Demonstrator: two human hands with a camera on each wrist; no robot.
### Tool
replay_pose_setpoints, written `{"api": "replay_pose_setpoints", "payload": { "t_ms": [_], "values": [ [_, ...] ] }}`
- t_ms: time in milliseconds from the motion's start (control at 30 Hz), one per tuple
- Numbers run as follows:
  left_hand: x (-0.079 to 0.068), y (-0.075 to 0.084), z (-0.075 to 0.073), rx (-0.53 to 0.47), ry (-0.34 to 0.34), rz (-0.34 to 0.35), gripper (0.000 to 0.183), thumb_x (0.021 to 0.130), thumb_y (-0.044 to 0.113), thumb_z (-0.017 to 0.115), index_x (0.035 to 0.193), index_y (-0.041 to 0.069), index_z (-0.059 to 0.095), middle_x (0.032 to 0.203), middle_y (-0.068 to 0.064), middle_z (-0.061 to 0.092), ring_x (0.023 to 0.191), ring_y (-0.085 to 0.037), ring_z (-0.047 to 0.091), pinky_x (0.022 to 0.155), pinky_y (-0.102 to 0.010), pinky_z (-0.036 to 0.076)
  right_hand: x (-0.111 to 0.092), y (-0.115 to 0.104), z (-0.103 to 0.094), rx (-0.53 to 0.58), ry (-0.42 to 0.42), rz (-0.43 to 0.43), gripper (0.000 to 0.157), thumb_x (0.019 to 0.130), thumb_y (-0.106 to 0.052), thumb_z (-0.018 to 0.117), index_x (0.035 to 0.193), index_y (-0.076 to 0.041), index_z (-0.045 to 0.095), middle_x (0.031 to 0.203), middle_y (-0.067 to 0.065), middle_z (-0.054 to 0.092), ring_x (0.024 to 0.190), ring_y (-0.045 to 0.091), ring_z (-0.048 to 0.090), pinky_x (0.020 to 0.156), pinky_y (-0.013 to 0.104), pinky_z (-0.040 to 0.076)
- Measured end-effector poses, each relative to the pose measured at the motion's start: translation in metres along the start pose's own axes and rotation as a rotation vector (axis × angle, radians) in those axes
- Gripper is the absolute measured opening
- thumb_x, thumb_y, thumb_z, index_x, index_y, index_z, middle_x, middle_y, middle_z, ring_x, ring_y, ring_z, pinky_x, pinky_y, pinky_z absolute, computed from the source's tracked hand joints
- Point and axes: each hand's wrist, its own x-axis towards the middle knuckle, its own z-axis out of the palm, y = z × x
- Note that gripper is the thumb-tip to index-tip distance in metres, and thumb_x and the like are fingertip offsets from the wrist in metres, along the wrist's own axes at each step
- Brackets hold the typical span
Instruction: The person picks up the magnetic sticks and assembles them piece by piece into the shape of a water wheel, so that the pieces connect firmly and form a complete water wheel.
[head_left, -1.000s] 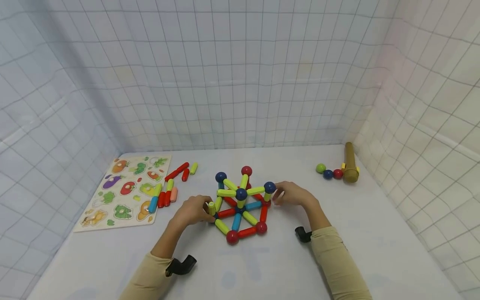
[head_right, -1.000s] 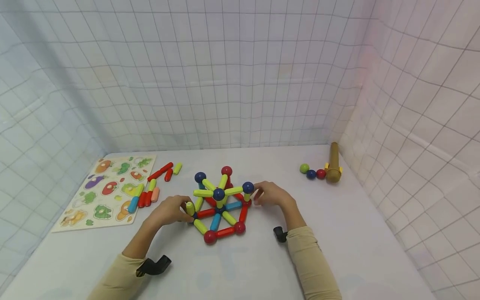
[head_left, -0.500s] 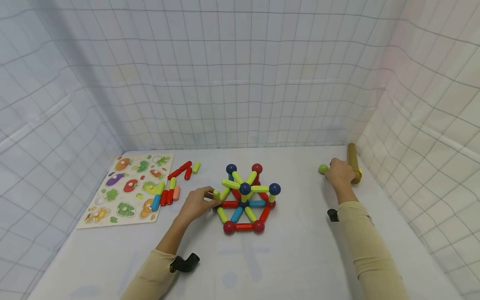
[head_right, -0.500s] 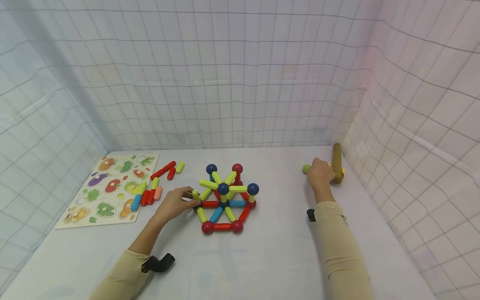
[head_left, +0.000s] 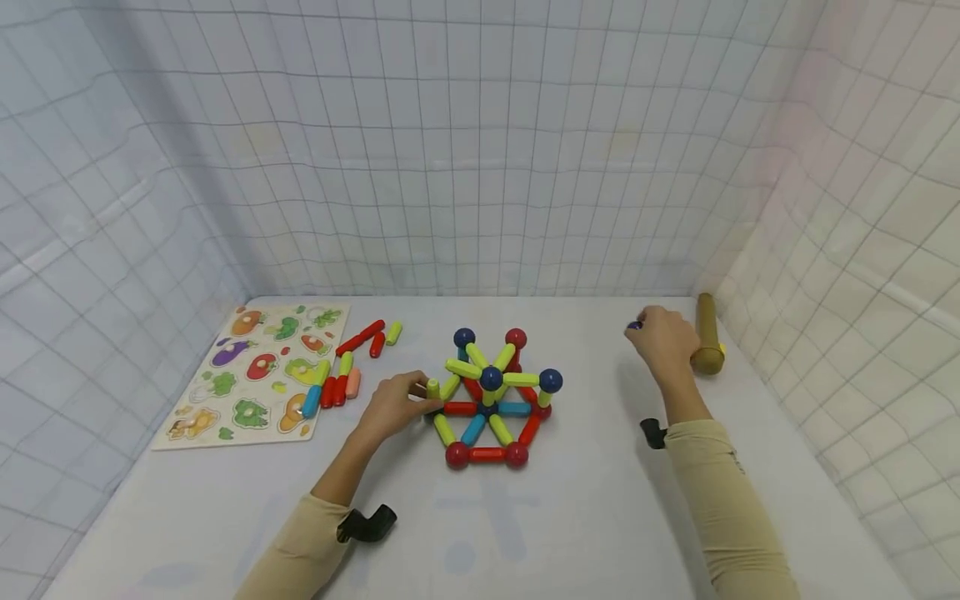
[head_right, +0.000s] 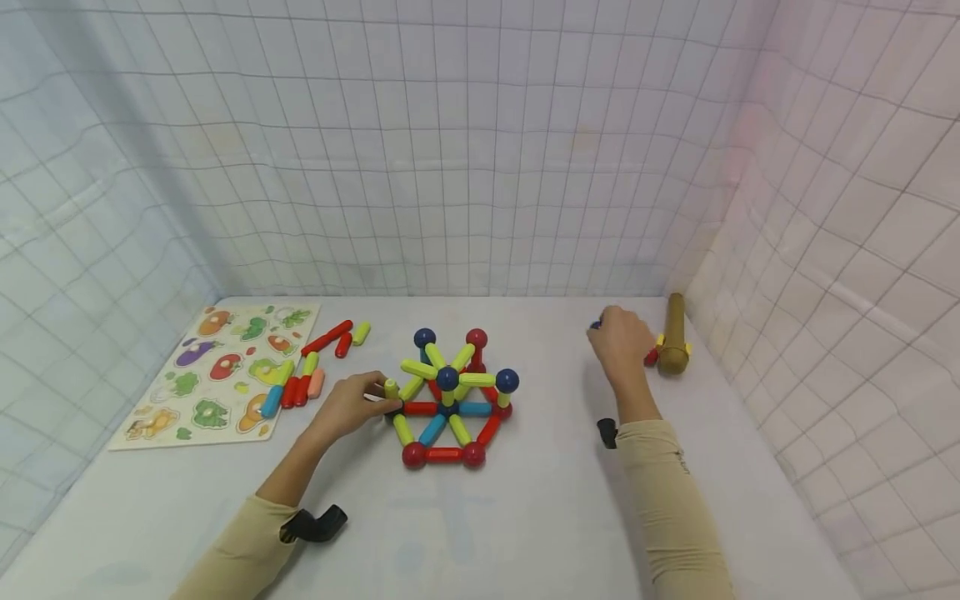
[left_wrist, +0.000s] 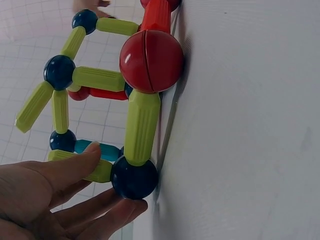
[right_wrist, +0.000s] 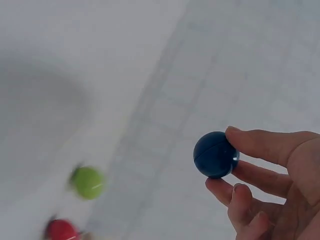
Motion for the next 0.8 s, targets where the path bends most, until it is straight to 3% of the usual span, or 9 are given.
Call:
{"api": "replay_pose_setpoints", "payload": {
  "t_ms": [133, 267, 400, 567, 800],
  "values": [
    [-0.001, -0.003, 0.0, 0.001, 0.001, -0.002, 0.029, 0.085, 0.028, 0.075, 0.107, 0.011, 0.067, 0.113, -0.013, 0.071, 0.107, -0.031, 0.063, 0.083, -0.042, 0.055, -0.034, -0.074, -0.018, 0.142, 0.061, -0.206, 0.039, 0.089, -0.034, 0.067, 0.119, -0.009, 0.067, 0.107, 0.016, 0.072, 0.078, 0.031, 0.064, 0.051, 0.03, 0.042],
    [-0.001, -0.004, 0.0, 0.005, 0.003, 0.008, 0.034, 0.085, 0.031, 0.075, 0.111, 0.011, 0.067, 0.113, -0.013, 0.072, 0.107, -0.031, 0.064, 0.085, -0.043, 0.054, -0.062, -0.139, -0.019, 0.229, -0.033, -0.447, 0.037, 0.088, -0.037, 0.071, 0.119, -0.017, 0.068, 0.11, 0.005, 0.073, 0.077, 0.023, 0.06, 0.052, 0.023, 0.038],
    [0.0, -0.005, 0.0, 0.001, 0.016, 0.014, 0.034, 0.086, 0.032, 0.074, 0.112, 0.012, 0.067, 0.112, -0.012, 0.072, 0.107, -0.03, 0.065, 0.087, -0.044, 0.055, -0.078, -0.185, -0.009, 0.242, -0.13, -0.647, 0.034, 0.087, -0.037, 0.071, 0.118, -0.022, 0.07, 0.111, -0.001, 0.074, 0.083, 0.017, 0.064, 0.058, 0.022, 0.045],
    [0.0, -0.004, -0.001, -0.011, 0.018, 0.04, 0.033, 0.086, 0.03, 0.074, 0.112, 0.011, 0.068, 0.111, -0.013, 0.073, 0.105, -0.031, 0.066, 0.087, -0.046, 0.055, -0.083, -0.212, 0.007, 0.157, -0.199, -0.748, 0.032, 0.089, -0.033, 0.07, 0.12, -0.024, 0.07, 0.113, 0.0, 0.073, 0.091, 0.017, 0.065, 0.062, 0.024, 0.051],
    [0.0, -0.006, -0.001, -0.015, 0.006, 0.047, 0.032, 0.086, 0.029, 0.074, 0.112, 0.011, 0.068, 0.111, -0.013, 0.073, 0.104, -0.03, 0.067, 0.088, -0.045, 0.055, -0.084, -0.214, 0.024, 0.128, -0.299, -0.785, 0.038, 0.089, -0.029, 0.071, 0.125, -0.023, 0.065, 0.12, -0.003, 0.071, 0.109, 0.019, 0.062, 0.075, 0.027, 0.053]
  ]
}}
